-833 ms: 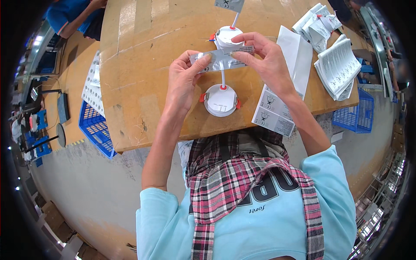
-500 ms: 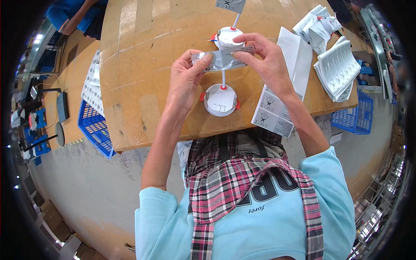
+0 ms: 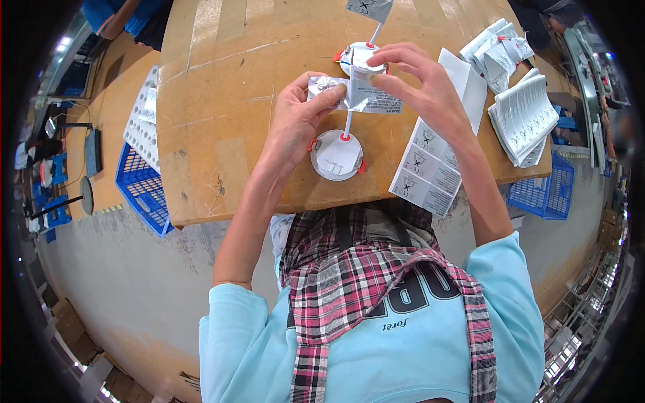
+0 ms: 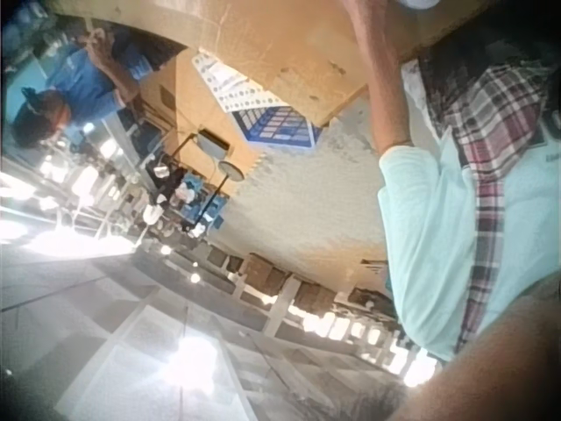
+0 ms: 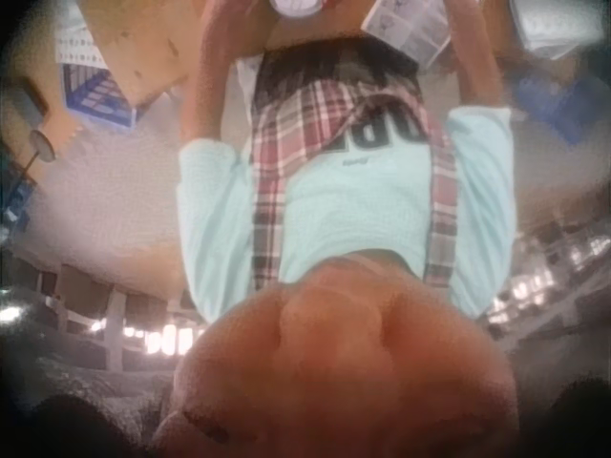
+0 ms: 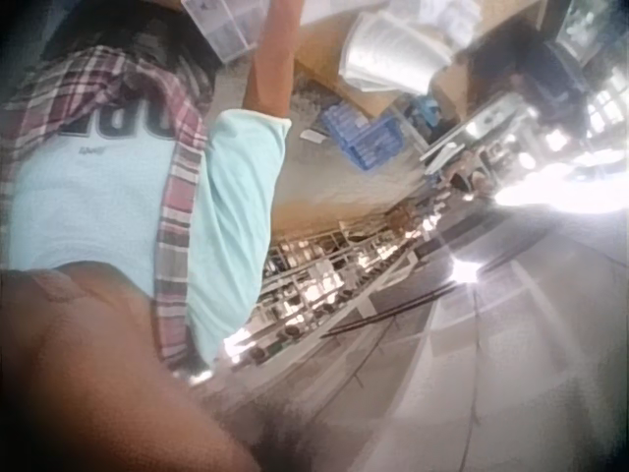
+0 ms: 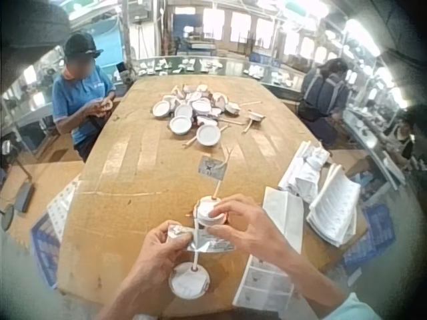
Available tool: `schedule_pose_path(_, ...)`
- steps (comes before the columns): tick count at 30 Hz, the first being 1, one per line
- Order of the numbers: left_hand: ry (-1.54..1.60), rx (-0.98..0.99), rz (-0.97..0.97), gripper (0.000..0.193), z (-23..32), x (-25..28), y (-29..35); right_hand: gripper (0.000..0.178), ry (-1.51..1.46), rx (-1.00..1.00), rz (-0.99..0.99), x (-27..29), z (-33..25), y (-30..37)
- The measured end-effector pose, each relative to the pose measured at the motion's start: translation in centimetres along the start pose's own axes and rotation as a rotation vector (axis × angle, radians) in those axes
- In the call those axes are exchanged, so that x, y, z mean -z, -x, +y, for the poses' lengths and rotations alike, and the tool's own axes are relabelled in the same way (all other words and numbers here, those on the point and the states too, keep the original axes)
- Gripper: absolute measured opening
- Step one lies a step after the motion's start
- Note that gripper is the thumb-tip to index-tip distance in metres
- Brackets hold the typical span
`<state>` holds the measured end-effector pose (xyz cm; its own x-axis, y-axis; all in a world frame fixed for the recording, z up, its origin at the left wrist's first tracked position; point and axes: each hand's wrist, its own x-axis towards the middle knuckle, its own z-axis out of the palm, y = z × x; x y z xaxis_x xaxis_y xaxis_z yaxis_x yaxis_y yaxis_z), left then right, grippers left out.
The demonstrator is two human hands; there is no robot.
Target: Applying stickers and labels to LED light fixture components.
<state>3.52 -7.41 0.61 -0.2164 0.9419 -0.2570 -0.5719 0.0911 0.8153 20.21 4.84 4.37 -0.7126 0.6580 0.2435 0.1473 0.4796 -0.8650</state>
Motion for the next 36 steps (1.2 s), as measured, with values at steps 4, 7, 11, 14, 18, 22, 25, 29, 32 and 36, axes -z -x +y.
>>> schedule_pose_path(4,-0.036,-0.036,-0.004,0.023,-0.4,0.0,-0.2,0.023,0.05,-0.11,-0.201,-0.9,-0.4,-1.1)
schedule_pose_path(7,-0.126,-0.003,0.027,0.027,-0.4,-0.1,-0.1,0.021,-0.009,-0.151,-0.207,-1.1,0.0,-1.1)
schedule_pose_path(11,-0.214,-0.064,-0.029,0.037,-0.3,-0.1,-0.4,0.021,-0.043,-0.255,-0.202,-1.1,-0.5,-0.3)
schedule_pose_path(14,-0.323,-0.248,0.122,0.052,-0.6,0.6,-0.5,0.02,-0.124,-0.236,-0.198,-1.1,-0.4,0.1)
schedule_pose_path(18,-0.327,-0.297,0.178,0.071,-0.9,0.7,0.8,0.02,-0.1,-0.136,-0.118,-1.0,0.8,0.6)
schedule_pose_path(22,-0.594,-0.286,0.056,0.071,-2.3,-0.2,2.8,0.021,-0.091,-0.148,-0.118,-1.0,0.4,0.5)
schedule_pose_path(25,-0.664,-0.204,0.043,0.071,-2.0,-0.7,3.3,0.02,-0.242,-0.256,-0.153,-0.8,-0.1,0.5)
schedule_pose_path(29,-0.653,-0.28,0.108,0.055,-1.9,-1.3,3.0,0.02,-0.107,-0.192,-0.158,-0.8,-0.6,0.6)
schedule_pose_path(32,-0.401,-0.102,0.055,0.035,-1.9,-0.8,1.9,0.021,-0.186,-0.237,-0.131,-1.1,-0.7,0.8)
schedule_pose_path(36,-0.309,-0.001,0.023,0.025,-1.4,-0.3,1.2,0.02,-0.134,-0.192,-0.138,-0.9,0.0,0.8)
